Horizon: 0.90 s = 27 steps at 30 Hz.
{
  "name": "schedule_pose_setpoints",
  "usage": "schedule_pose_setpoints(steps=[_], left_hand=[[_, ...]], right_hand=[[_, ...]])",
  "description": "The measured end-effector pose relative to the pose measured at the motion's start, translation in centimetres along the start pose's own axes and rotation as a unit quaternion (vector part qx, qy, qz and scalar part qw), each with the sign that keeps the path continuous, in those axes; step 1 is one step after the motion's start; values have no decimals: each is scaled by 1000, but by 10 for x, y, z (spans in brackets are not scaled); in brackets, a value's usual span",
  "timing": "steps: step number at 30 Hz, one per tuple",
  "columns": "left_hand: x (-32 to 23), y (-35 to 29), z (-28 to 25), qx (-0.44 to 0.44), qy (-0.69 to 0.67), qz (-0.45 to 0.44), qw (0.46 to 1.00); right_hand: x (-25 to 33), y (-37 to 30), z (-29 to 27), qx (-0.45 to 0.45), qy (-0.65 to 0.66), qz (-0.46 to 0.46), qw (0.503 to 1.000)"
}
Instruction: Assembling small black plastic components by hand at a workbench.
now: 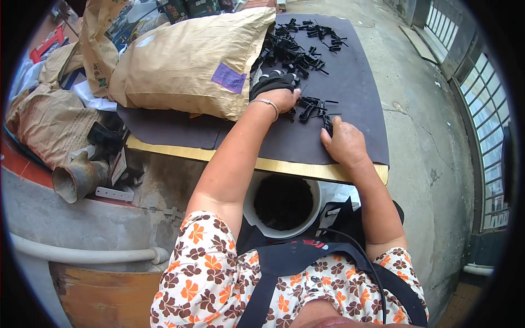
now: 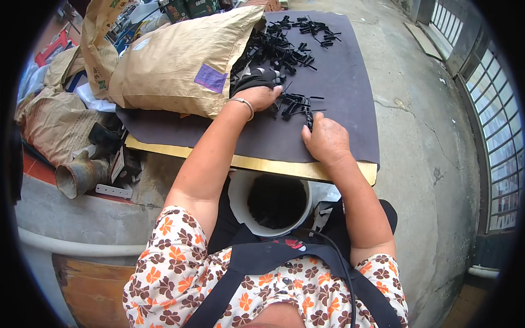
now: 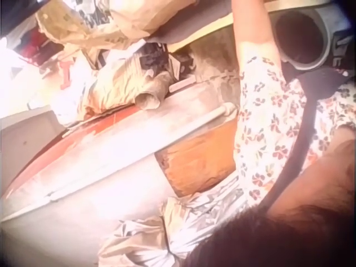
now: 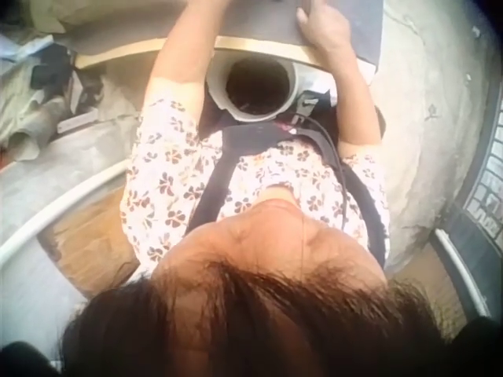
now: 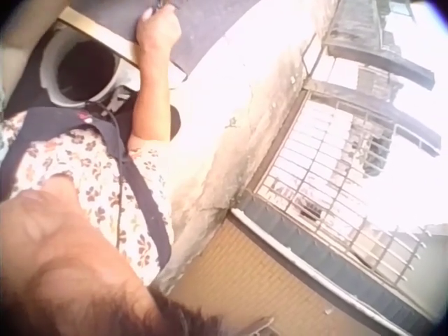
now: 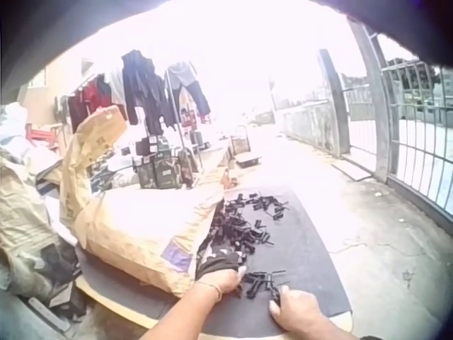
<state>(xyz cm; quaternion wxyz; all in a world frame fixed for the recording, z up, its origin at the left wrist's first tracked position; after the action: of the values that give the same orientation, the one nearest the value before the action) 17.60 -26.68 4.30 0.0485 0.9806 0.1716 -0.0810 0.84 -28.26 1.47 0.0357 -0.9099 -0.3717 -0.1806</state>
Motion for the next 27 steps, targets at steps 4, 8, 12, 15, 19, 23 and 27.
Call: schedule_pose_setpoints(steps=[4, 8, 12, 15, 19, 23, 27], left_hand=[[-27, -13, 25, 35, -7, 33, 999], [-58, -60, 11, -14, -28, 109, 994], [-64, -85, -37, -170, -68, 176, 967], [-80, -101, -87, -263, -84, 206, 939], [-94, -133, -63, -60, -253, 207, 943], [-93, -175, 1, 130, -493, 83, 856], [-63, -193, 28, 40, -600, -92, 793]], right_hand=[[-22, -32, -17, -83, 70, -47, 993], [-33, -45, -45, -54, 190, -102, 975], [-16, -60, -64, 6, 272, -132, 953], [-1, -67, -53, 54, 300, -191, 933], [16, -79, -33, 161, 363, -181, 900], [33, -87, -21, 152, 448, -225, 852], [35, -90, -35, 37, 429, -206, 879]])
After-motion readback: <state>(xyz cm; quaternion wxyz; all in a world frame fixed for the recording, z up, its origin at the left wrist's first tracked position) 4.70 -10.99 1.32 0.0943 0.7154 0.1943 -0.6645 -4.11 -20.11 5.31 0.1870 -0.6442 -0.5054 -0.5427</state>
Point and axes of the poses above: each hand's wrist, its own y-axis towards the middle knuckle, its own z-axis out of the palm, x = y × z, the point moved 10 cm from there along y, towards the middle knuckle
